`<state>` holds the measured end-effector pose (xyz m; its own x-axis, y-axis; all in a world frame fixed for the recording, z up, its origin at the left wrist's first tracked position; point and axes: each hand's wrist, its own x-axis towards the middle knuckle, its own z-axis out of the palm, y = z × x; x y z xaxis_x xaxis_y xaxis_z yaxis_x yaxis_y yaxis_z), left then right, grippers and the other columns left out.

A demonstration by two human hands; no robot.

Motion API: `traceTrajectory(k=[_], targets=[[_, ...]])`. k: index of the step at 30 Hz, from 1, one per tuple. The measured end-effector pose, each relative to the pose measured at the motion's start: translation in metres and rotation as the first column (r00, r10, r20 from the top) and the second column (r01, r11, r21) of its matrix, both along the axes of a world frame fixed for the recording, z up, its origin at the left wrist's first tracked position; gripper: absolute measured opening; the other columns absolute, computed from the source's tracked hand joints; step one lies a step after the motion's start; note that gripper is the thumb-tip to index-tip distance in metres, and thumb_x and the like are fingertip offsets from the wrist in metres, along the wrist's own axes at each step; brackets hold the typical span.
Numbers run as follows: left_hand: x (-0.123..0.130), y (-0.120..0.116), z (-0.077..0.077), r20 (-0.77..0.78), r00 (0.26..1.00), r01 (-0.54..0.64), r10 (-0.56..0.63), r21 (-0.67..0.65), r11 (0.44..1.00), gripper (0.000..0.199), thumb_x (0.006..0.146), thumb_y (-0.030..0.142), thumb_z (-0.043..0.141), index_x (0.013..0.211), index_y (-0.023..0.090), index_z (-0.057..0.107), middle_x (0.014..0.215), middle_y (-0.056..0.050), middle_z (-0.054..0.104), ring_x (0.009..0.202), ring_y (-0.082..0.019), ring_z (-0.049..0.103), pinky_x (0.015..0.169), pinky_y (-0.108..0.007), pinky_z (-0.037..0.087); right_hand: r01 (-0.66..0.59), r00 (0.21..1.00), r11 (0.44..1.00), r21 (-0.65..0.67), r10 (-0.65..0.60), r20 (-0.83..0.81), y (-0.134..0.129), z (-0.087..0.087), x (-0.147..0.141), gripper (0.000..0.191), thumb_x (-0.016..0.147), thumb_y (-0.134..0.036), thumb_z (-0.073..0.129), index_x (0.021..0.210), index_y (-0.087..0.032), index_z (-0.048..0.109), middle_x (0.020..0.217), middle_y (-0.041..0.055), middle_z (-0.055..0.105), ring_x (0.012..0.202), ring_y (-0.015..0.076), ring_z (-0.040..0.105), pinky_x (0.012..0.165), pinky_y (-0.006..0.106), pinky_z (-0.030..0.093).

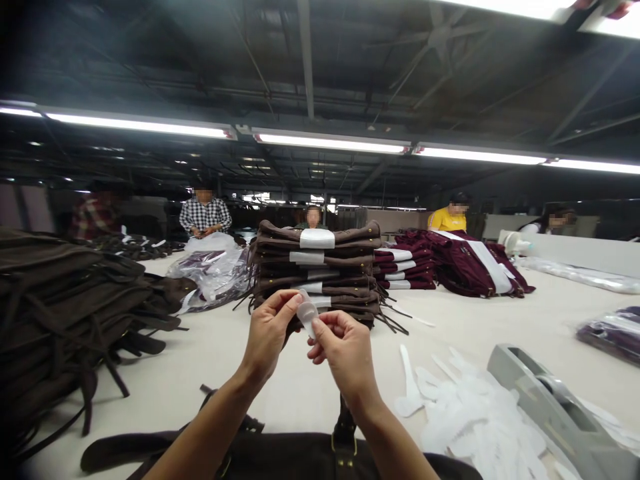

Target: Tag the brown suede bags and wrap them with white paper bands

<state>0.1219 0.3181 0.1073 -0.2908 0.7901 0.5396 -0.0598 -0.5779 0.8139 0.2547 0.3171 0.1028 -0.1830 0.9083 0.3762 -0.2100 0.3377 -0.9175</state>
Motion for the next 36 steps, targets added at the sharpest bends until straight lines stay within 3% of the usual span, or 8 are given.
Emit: traceTrajectory(k=[5,12,19,23,27,30,36], targets=[[0.000,-0.001,0.000,0.029,0.999,0.046,-0.045,-0.014,0.999,0.024,0.083,0.040,0.064,0.087,0.016,0.065,0.074,0.000,0.062,0.060,-0.010,0.051,0.057,-0.021,0.044,0.058,0.997,0.998,0.000,-0.058,0.052,0.003,-0.001,0.000,0.045,0.072,-0.055,0.073,0.074,-0.015,0.052,0.057,0.0044,0.065,0.041,0.0119,0.055,0.037,0.019,0.039],[0.000,-0.002,0.004,0.080,0.997,0.004,-0.005,0.015,1.000,0.020,0.081,0.035,0.067,0.085,0.015,0.067,0.084,-0.002,0.067,0.077,-0.012,0.056,0.073,-0.021,0.045,-0.047,0.997,0.997,-0.062,0.051,0.066,0.002,0.002,0.003,0.045,0.070,-0.051,0.075,0.086,-0.012,0.060,0.066,0.0086,0.069,0.052,0.0164,0.064,0.047,0.023,0.049],[0.001,-0.005,0.008,0.161,0.980,0.124,-0.118,-0.029,0.992,0.024,0.076,0.037,0.072,0.086,0.015,0.069,0.080,-0.001,0.065,0.071,-0.011,0.055,0.066,-0.020,0.044,-0.013,0.996,1.000,-0.010,0.014,0.089,0.000,0.001,0.004,0.044,0.073,-0.055,0.073,0.078,-0.014,0.057,0.062,0.0065,0.068,0.048,0.0134,0.059,0.045,0.021,0.041],[-0.002,-0.004,0.008,0.106,0.988,0.112,-0.109,-0.022,0.993,0.024,0.077,0.038,0.072,0.084,0.015,0.068,0.079,-0.001,0.066,0.072,-0.011,0.056,0.069,-0.021,0.045,-0.038,0.999,0.999,0.025,0.038,0.010,-0.003,0.002,0.001,0.043,0.078,-0.055,0.069,0.080,-0.015,0.054,0.066,0.0071,0.069,0.049,0.0115,0.057,0.047,0.020,0.040],[-0.004,-0.006,0.009,-0.129,0.989,0.070,-0.066,0.031,0.997,0.019,0.080,0.033,0.069,0.084,0.015,0.069,0.082,-0.004,0.067,0.076,-0.015,0.060,0.072,-0.023,0.047,-0.050,0.995,0.998,0.033,0.053,-0.087,-0.003,0.002,0.001,0.040,0.082,-0.053,0.067,0.085,-0.015,0.053,0.071,0.0067,0.069,0.051,0.0103,0.057,0.048,0.019,0.040],[-0.001,-0.008,0.008,-0.301,0.953,0.021,0.023,0.145,0.989,0.014,0.083,0.030,0.066,0.086,0.018,0.072,0.084,-0.005,0.067,0.079,-0.017,0.061,0.074,-0.025,0.048,-0.095,0.984,0.995,-0.007,0.093,-0.153,-0.003,0.004,0.003,0.039,0.082,-0.051,0.067,0.086,-0.015,0.054,0.073,0.0069,0.070,0.050,0.0087,0.056,0.047,0.017,0.038],[0.006,-0.008,0.000,-0.374,0.878,-0.135,0.298,0.404,0.905,0.012,0.086,0.024,0.063,0.088,0.021,0.074,0.087,-0.005,0.067,0.080,-0.017,0.062,0.075,-0.025,0.049,-0.183,0.966,0.975,-0.124,0.154,-0.208,-0.004,0.009,0.006,0.042,0.073,-0.051,0.074,0.080,-0.014,0.055,0.068,0.0067,0.068,0.046,0.0080,0.054,0.045,0.016,0.035]])
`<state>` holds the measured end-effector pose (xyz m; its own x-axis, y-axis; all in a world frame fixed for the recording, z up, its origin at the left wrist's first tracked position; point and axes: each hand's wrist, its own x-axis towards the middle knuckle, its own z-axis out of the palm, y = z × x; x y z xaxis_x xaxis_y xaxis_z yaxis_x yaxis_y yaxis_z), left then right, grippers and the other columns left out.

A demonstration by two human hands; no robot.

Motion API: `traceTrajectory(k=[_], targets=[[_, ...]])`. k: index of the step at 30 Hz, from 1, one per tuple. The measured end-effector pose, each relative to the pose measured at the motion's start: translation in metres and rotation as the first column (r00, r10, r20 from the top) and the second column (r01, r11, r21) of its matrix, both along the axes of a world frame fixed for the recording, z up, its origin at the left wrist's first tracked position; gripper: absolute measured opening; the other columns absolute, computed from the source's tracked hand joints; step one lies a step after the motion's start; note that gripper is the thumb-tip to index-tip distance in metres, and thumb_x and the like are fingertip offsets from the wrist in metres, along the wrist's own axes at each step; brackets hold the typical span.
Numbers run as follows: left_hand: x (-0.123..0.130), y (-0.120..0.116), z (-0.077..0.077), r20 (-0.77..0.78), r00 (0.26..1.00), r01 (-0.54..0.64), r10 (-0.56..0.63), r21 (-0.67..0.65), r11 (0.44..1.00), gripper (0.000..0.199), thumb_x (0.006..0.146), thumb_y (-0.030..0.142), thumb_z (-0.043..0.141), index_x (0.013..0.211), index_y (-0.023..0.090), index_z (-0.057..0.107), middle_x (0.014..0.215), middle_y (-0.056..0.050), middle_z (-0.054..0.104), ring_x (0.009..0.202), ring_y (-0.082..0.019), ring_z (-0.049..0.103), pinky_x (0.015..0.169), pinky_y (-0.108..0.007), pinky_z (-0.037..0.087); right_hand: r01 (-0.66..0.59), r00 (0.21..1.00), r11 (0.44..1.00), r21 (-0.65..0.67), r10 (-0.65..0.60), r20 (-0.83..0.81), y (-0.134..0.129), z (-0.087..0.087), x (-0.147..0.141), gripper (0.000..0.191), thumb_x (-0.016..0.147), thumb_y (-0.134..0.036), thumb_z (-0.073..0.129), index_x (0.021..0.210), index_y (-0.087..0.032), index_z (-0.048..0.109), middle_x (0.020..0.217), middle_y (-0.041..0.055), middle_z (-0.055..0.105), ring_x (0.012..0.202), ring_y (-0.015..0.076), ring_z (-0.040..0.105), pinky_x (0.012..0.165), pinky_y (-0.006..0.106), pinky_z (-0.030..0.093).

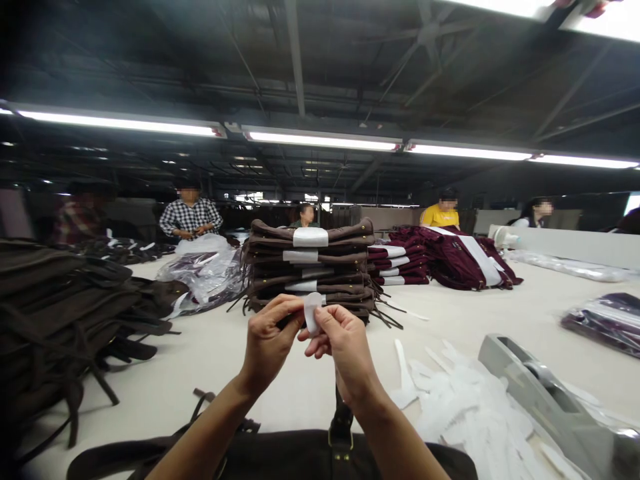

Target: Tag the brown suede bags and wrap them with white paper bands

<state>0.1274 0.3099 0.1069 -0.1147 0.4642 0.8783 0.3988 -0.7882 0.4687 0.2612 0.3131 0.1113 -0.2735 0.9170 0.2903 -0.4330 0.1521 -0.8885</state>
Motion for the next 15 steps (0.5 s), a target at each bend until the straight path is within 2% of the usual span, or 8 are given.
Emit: traceTrajectory(k=[6,10,15], targets=[[-0.0010,0.0021,-0.0067,-0.101,0.991,-0.070,0.087,0.160,0.985,0.020,0.086,0.015,0.061,0.099,0.024,0.073,0.092,-0.006,0.067,0.083,-0.016,0.062,0.076,-0.024,0.050,0.001,1.000,1.000,-0.004,-0.002,-0.019,0.0002,-0.0016,0.0002,0.042,0.073,-0.052,0.074,0.078,-0.015,0.055,0.063,0.0048,0.067,0.044,0.0073,0.053,0.043,0.015,0.033],[-0.0010,0.0011,-0.0041,-0.128,0.986,-0.082,0.107,0.190,0.978,0.019,0.087,0.014,0.059,0.096,0.022,0.073,0.088,-0.006,0.067,0.079,-0.016,0.062,0.073,-0.024,0.050,0.036,0.999,0.999,0.032,-0.035,-0.022,0.0003,-0.0034,-0.0021,0.040,0.077,-0.050,0.072,0.082,-0.014,0.056,0.065,0.0049,0.067,0.044,0.0056,0.051,0.043,0.015,0.030],[-0.0023,0.0037,-0.0075,-0.160,0.980,-0.084,0.120,0.213,0.974,0.021,0.088,0.013,0.057,0.100,0.023,0.071,0.092,-0.006,0.066,0.083,-0.016,0.062,0.078,-0.025,0.050,0.064,0.997,0.996,0.058,-0.061,-0.045,0.0006,-0.0021,-0.0011,0.039,0.079,-0.049,0.071,0.084,-0.014,0.056,0.064,0.0040,0.066,0.044,0.0052,0.048,0.043,0.015,0.029]])
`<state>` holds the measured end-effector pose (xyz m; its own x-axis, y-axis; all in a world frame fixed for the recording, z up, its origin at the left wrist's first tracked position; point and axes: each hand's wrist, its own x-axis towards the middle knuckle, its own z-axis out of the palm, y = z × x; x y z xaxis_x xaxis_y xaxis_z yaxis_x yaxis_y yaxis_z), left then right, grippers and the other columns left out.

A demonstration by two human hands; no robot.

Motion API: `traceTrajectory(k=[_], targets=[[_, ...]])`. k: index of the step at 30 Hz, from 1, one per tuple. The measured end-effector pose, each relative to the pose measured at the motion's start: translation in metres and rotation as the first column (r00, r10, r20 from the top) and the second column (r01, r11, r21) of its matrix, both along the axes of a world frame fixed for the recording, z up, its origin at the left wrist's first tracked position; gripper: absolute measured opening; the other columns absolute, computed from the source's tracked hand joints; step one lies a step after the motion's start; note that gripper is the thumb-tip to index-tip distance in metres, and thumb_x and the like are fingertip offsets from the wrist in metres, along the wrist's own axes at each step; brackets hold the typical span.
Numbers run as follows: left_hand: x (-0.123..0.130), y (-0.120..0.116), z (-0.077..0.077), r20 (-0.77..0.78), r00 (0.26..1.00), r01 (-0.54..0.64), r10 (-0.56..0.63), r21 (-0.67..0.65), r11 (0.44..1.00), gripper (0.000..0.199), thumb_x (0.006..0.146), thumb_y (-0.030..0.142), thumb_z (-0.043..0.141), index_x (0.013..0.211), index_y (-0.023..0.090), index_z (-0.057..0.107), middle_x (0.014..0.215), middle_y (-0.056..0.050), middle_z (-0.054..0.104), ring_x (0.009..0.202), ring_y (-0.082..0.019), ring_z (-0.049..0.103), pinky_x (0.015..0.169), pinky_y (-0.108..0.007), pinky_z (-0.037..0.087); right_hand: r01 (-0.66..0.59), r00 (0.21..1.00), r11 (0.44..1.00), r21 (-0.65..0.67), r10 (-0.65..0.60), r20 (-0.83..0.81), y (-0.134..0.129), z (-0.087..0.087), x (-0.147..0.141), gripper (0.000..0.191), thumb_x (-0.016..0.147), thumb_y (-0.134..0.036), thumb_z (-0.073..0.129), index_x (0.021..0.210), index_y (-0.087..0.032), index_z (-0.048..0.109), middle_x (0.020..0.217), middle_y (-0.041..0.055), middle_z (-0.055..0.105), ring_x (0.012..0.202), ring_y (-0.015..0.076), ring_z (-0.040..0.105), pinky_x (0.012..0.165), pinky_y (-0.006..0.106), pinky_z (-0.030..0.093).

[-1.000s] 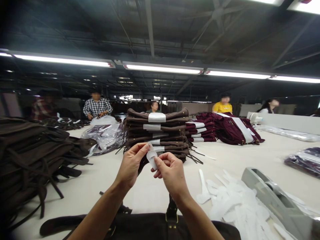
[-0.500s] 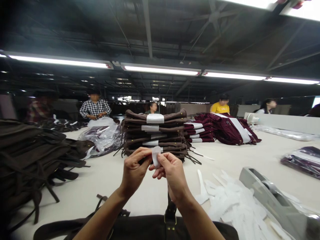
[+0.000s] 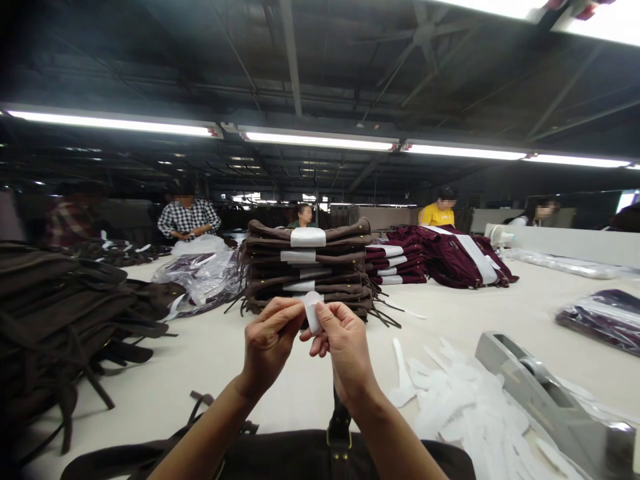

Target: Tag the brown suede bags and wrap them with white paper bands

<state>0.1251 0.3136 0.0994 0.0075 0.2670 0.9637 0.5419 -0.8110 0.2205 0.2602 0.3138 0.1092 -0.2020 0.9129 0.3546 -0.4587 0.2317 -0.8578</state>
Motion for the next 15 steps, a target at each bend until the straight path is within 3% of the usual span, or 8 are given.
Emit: traceTrajectory(k=[4,10,15], targets=[[-0.0003,0.0019,-0.0032,0.000,1.000,-0.010,0.010,0.004,1.000,0.021,0.088,0.012,0.058,0.101,0.022,0.071,0.094,-0.006,0.066,0.083,-0.015,0.061,0.080,-0.025,0.051,-0.019,1.000,1.000,0.000,0.019,0.001,0.0010,0.0021,0.0022,0.036,0.080,-0.047,0.070,0.086,-0.015,0.054,0.063,0.0039,0.066,0.043,0.0055,0.049,0.042,0.014,0.029],[0.0013,0.0000,-0.0010,-0.029,1.000,0.012,-0.011,0.039,0.999,0.020,0.087,0.010,0.059,0.101,0.020,0.069,0.092,-0.005,0.064,0.083,-0.014,0.061,0.076,-0.024,0.052,0.135,0.991,0.981,0.136,-0.136,-0.003,0.0005,0.0011,0.0004,0.038,0.078,-0.043,0.073,0.101,-0.015,0.059,0.058,0.0018,0.065,0.041,0.0072,0.050,0.039,0.015,0.032],[-0.0003,0.0002,-0.0002,-0.054,0.998,0.022,-0.016,0.104,0.994,0.024,0.086,0.005,0.059,0.103,0.020,0.068,0.092,-0.004,0.064,0.082,-0.013,0.060,0.077,-0.023,0.051,0.131,0.987,0.969,0.209,-0.147,0.062,-0.0004,-0.0006,0.0006,0.037,0.083,-0.044,0.068,0.103,-0.013,0.066,0.063,0.0040,0.066,0.045,0.0086,0.055,0.041,0.016,0.039]])
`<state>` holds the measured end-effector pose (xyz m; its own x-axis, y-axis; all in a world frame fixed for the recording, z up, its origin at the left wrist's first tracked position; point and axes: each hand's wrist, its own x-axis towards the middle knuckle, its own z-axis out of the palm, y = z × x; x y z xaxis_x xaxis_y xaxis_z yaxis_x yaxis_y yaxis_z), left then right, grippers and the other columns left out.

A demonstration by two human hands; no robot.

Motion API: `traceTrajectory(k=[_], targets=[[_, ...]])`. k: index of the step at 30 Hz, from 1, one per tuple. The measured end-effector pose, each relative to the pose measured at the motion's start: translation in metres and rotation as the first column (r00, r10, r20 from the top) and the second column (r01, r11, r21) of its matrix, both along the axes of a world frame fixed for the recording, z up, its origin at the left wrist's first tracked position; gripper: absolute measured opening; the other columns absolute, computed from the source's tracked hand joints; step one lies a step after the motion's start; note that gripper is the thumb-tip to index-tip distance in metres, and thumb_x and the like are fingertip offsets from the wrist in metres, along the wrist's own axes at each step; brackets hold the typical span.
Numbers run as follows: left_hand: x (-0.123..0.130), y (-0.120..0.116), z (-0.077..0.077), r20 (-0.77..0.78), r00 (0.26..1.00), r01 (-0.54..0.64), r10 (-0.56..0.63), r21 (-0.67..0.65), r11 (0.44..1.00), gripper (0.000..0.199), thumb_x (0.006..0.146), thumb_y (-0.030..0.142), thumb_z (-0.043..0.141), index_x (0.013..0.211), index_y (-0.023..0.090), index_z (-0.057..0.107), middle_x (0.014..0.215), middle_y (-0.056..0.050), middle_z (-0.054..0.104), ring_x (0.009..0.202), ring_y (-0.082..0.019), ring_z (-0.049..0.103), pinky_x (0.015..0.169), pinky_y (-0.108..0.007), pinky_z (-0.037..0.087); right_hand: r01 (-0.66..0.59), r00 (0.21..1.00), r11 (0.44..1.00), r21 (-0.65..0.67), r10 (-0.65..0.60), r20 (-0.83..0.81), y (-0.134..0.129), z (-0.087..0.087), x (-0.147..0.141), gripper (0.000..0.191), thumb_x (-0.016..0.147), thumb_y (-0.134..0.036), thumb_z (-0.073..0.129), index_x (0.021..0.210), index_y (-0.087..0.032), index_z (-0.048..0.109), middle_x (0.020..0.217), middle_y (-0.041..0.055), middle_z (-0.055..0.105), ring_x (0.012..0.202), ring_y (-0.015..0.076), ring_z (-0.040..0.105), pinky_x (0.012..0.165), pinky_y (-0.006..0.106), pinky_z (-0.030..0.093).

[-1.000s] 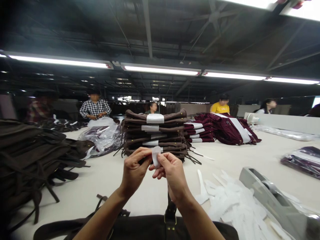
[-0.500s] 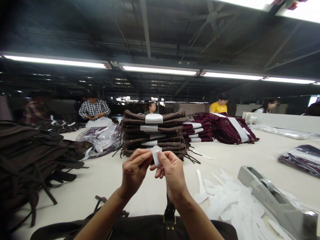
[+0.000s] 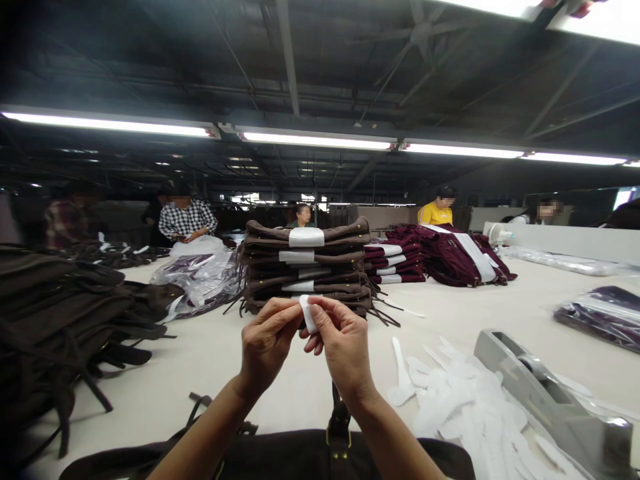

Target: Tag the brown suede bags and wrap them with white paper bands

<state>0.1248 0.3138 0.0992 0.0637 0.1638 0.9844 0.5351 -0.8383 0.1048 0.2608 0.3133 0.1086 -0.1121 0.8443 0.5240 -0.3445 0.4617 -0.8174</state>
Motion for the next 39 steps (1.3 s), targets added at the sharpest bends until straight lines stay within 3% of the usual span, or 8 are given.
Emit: traceTrajectory(k=[7,12,16,19,26,30,35,39], targets=[[0.005,-0.004,0.002,0.114,0.993,0.018,-0.011,-0.059,0.998,0.013,0.086,0.008,0.060,0.090,0.018,0.067,0.088,-0.002,0.065,0.080,-0.011,0.061,0.074,-0.020,0.049,0.010,0.994,0.998,0.056,-0.016,0.109,0.002,0.003,0.004,0.036,0.081,-0.043,0.069,0.104,-0.015,0.068,0.061,0.0013,0.064,0.044,0.0105,0.056,0.040,0.018,0.042],[0.006,-0.004,0.002,0.274,0.957,0.164,-0.095,-0.243,0.956,0.016,0.085,0.013,0.063,0.099,0.020,0.060,0.083,0.002,0.065,0.075,-0.011,0.063,0.072,-0.020,0.050,0.149,0.951,0.975,0.163,-0.187,0.246,0.007,0.004,0.013,0.029,0.079,-0.042,0.072,0.094,-0.017,0.073,0.063,0.0018,0.064,0.048,0.0122,0.055,0.046,0.023,0.046],[0.003,-0.015,0.010,0.152,0.956,0.290,-0.250,-0.378,0.879,0.036,0.088,0.013,0.055,0.122,0.022,0.052,0.098,-0.003,0.064,0.088,-0.014,0.062,0.081,-0.026,0.051,0.336,0.817,0.774,0.537,-0.523,0.243,0.007,0.003,0.021,0.015,0.084,-0.034,0.067,0.086,-0.021,0.074,0.084,0.0044,0.066,0.069,0.0153,0.060,0.062,0.026,0.050],[0.005,-0.024,0.017,-0.028,0.965,0.234,-0.262,-0.361,0.902,0.046,0.079,0.017,0.068,0.124,0.019,0.058,0.112,-0.009,0.058,0.105,-0.019,0.056,0.094,-0.030,0.047,0.409,0.770,0.679,0.610,-0.615,0.168,0.005,0.003,0.022,0.016,0.085,-0.036,0.065,0.082,-0.021,0.071,0.086,0.0030,0.062,0.067,0.0128,0.057,0.060,0.023,0.048],[0.008,-0.026,0.020,0.060,0.988,0.151,-0.140,-0.289,0.945,0.027,0.081,0.035,0.070,0.097,0.013,0.071,0.091,-0.009,0.065,0.087,-0.018,0.059,0.081,-0.029,0.048,0.143,0.925,0.944,0.298,-0.234,0.298,0.001,0.008,0.028,0.027,0.072,-0.046,0.075,0.079,-0.021,0.070,0.084,0.0038,0.065,0.075,0.0176,0.064,0.062,0.016,0.053],[0.007,-0.027,0.023,0.072,0.982,0.188,-0.173,-0.343,0.920,0.027,0.085,0.039,0.064,0.078,0.014,0.070,0.084,-0.008,0.064,0.081,-0.018,0.059,0.076,-0.029,0.049,0.077,0.956,0.970,0.232,-0.137,0.258,0.003,0.006,0.035,0.025,0.070,-0.042,0.077,0.080,-0.020,0.070,0.085,0.0053,0.066,0.081,0.0200,0.062,0.066,0.018,0.054],[0.012,-0.037,0.028,0.112,0.962,0.273,-0.249,-0.413,0.869,0.022,0.087,0.034,0.063,0.081,0.013,0.068,0.089,-0.009,0.067,0.085,-0.018,0.061,0.081,-0.030,0.048,-0.019,0.961,0.977,0.213,-0.041,0.272,0.005,0.013,0.042,0.025,0.070,-0.043,0.075,0.075,-0.019,0.072,0.078,0.0071,0.063,0.075,0.0215,0.059,0.056,0.023,0.052],[0.021,-0.049,0.030,0.235,0.952,0.282,-0.198,-0.409,0.868,0.014,0.084,0.026,0.063,0.083,0.013,0.066,0.084,-0.007,0.066,0.081,-0.017,0.059,0.078,-0.030,0.047,0.029,0.946,0.971,0.236,-0.103,0.307,-0.002,0.019,0.043,0.027,0.069,-0.046,0.076,0.072,-0.019,0.073,0.080,0.0075,0.065,0.075,0.0232,0.062,0.056,0.025,0.053]])
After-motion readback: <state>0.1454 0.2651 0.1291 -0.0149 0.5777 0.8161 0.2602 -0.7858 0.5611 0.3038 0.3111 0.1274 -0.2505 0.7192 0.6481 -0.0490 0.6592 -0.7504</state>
